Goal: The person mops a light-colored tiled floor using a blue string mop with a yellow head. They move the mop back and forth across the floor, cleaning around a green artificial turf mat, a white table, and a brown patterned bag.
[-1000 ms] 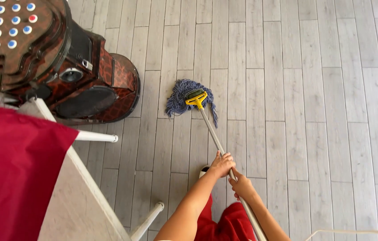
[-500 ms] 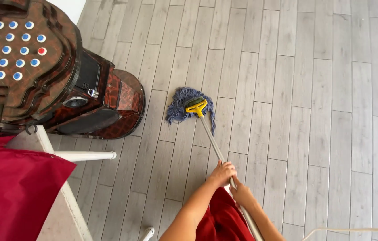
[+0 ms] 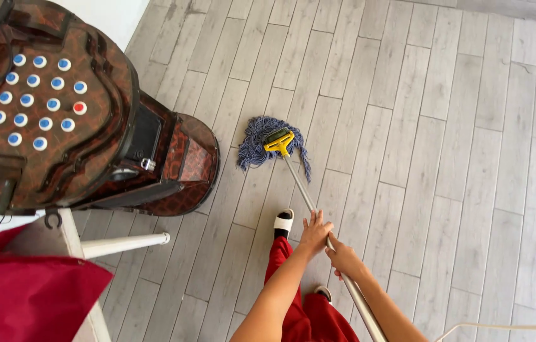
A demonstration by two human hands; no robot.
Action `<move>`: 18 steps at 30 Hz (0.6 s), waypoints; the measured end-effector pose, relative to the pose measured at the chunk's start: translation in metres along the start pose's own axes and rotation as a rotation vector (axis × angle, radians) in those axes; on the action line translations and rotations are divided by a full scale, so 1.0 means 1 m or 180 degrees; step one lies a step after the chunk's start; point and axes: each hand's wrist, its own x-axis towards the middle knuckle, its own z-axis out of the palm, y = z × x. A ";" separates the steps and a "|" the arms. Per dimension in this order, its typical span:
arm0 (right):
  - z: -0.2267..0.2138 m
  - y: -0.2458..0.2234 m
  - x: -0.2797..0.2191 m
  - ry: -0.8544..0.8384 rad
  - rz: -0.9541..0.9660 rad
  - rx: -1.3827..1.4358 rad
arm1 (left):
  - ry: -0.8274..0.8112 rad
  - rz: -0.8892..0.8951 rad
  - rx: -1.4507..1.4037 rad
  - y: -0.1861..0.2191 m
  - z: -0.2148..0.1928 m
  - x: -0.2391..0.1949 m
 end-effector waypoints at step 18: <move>-0.093 -0.169 0.073 -0.0027 -0.0276 0.0300 | 0.0452 -0.0081 0.0357 -0.063 -0.124 0.145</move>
